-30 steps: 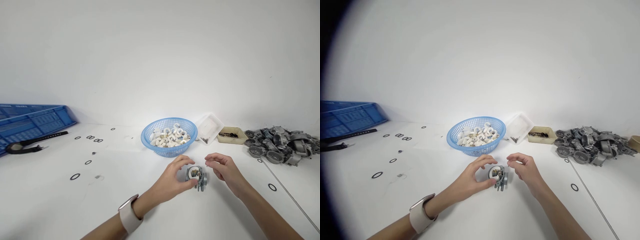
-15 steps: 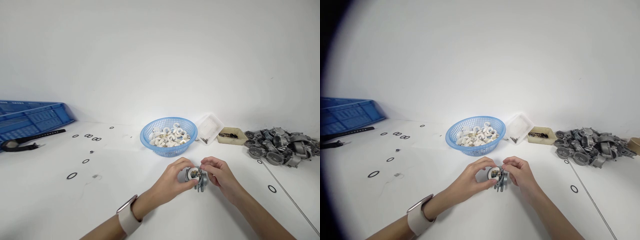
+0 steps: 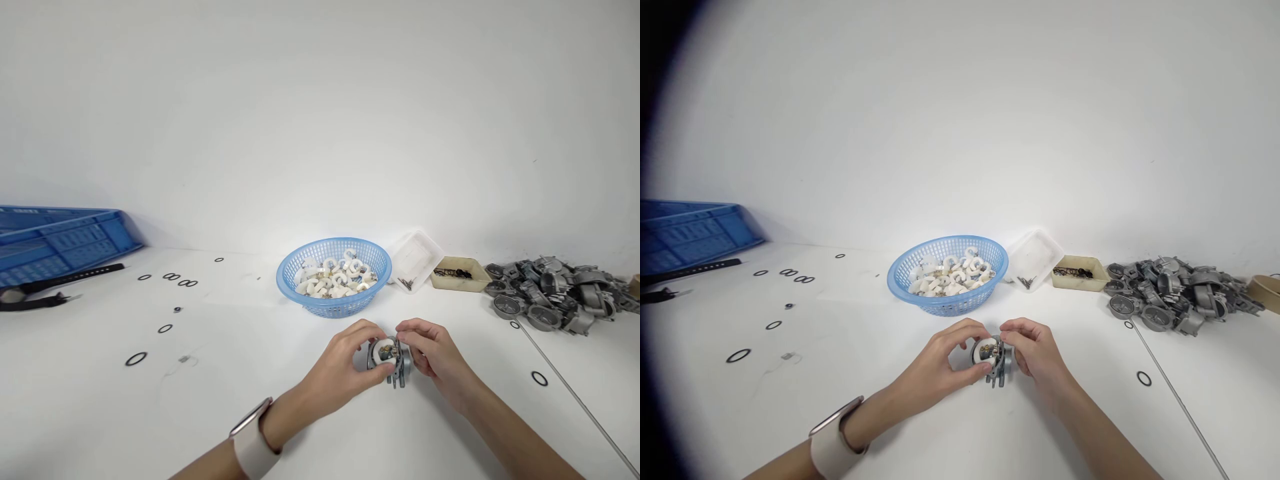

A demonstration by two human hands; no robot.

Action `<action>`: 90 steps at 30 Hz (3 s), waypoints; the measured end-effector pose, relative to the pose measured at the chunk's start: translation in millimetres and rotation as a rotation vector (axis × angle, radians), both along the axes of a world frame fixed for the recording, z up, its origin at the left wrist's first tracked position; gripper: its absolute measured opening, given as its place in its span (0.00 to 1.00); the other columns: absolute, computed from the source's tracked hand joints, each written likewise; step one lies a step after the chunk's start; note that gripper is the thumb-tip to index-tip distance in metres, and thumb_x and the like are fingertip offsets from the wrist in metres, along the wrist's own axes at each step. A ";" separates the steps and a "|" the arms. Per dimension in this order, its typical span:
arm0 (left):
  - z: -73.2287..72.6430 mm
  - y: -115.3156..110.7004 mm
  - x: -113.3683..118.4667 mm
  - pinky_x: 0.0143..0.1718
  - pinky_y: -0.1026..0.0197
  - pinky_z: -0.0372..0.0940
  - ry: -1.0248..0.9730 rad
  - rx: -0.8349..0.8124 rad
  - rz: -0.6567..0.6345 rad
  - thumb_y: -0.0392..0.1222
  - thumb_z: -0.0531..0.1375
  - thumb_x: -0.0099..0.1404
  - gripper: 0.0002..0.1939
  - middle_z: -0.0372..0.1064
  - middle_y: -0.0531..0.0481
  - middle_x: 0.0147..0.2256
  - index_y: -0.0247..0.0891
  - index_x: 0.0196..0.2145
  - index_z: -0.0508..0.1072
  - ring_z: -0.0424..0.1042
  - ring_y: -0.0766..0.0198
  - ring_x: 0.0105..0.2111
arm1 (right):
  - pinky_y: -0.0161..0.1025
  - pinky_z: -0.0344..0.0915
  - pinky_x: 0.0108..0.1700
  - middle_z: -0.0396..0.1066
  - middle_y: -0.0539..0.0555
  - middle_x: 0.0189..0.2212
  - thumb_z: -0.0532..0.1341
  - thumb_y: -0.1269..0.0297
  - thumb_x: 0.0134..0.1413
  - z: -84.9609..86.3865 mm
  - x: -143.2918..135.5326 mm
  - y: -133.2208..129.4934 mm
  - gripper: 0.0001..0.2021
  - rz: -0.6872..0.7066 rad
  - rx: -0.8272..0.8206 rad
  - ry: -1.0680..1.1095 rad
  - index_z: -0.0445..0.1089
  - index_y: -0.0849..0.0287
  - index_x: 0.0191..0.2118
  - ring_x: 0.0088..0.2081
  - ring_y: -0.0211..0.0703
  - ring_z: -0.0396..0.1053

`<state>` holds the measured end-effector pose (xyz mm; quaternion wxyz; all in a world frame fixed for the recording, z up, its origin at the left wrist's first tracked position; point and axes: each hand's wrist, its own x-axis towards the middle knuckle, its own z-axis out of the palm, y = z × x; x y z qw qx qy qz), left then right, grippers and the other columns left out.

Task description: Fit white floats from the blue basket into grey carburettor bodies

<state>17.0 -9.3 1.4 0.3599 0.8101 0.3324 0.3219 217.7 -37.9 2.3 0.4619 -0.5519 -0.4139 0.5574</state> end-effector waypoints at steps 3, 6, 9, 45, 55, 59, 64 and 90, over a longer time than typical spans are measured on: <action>-0.7 0.0 0.3 0.41 0.57 0.65 0.008 0.004 0.012 0.47 0.65 0.63 0.11 0.72 0.50 0.42 0.43 0.43 0.74 0.71 0.59 0.40 | 0.36 0.37 0.24 0.47 0.40 0.14 0.68 0.53 0.47 4.5 5.3 -1.0 0.15 0.043 -0.009 -0.059 0.77 0.58 0.38 0.20 0.32 0.41; -1.6 0.1 0.7 0.39 0.57 0.65 0.017 0.016 0.024 0.49 0.64 0.64 0.12 0.72 0.49 0.42 0.43 0.43 0.74 0.71 0.59 0.39 | 0.36 0.39 0.25 0.51 0.41 0.17 0.68 0.54 0.49 13.3 11.7 -3.8 0.16 0.147 -0.007 -0.175 0.78 0.55 0.43 0.21 0.33 0.43; -1.7 0.0 1.0 0.40 0.57 0.64 0.010 0.023 0.029 0.49 0.64 0.64 0.11 0.71 0.49 0.42 0.44 0.43 0.74 0.71 0.58 0.40 | 0.35 0.46 0.26 0.68 0.48 0.31 0.69 0.57 0.51 20.7 16.4 -7.0 0.15 0.245 0.028 -0.223 0.77 0.50 0.45 0.23 0.33 0.51; -7.4 -3.6 1.4 0.40 0.58 0.67 -0.014 0.046 0.068 0.47 0.65 0.64 0.10 0.71 0.51 0.41 0.44 0.41 0.74 0.71 0.60 0.39 | 0.40 0.61 0.34 0.69 0.51 0.45 0.68 0.57 0.53 10.0 24.2 -2.9 0.09 0.338 0.313 -0.437 0.79 0.48 0.41 0.29 0.37 0.60; -4.9 -3.4 0.6 0.40 0.57 0.68 0.003 0.053 0.099 0.52 0.64 0.65 0.14 0.73 0.49 0.42 0.45 0.45 0.74 0.73 0.57 0.41 | 0.41 0.66 0.36 0.69 0.53 0.53 0.69 0.57 0.53 17.6 27.3 -7.1 0.21 0.389 0.254 -0.494 0.73 0.45 0.53 0.34 0.41 0.65; -4.0 0.6 -1.6 0.39 0.57 0.68 -0.055 -0.003 0.161 0.56 0.55 0.71 0.17 0.74 0.48 0.45 0.44 0.48 0.73 0.73 0.56 0.43 | 0.49 0.66 0.53 0.67 0.54 0.58 0.74 0.59 0.46 10.9 22.6 -8.9 0.35 0.407 0.334 -0.570 0.67 0.45 0.61 0.50 0.52 0.67; -5.1 6.4 -3.0 0.40 0.56 0.70 -0.120 -0.034 0.196 0.58 0.51 0.73 0.19 0.76 0.48 0.44 0.44 0.46 0.74 0.75 0.55 0.44 | 0.49 0.63 0.58 0.71 0.54 0.56 0.74 0.61 0.47 1.0 14.3 -8.4 0.33 0.379 0.439 -0.546 0.68 0.48 0.60 0.55 0.54 0.68; -20.8 -17.6 -1.7 0.40 0.55 0.71 0.036 0.678 -0.126 0.45 0.51 0.76 0.10 0.75 0.47 0.42 0.44 0.52 0.65 0.76 0.56 0.39 | 0.55 0.72 0.48 0.80 0.60 0.43 0.65 0.38 0.39 13.9 255.2 -117.1 0.32 -0.678 0.161 -1.166 0.77 0.55 0.47 0.47 0.66 0.76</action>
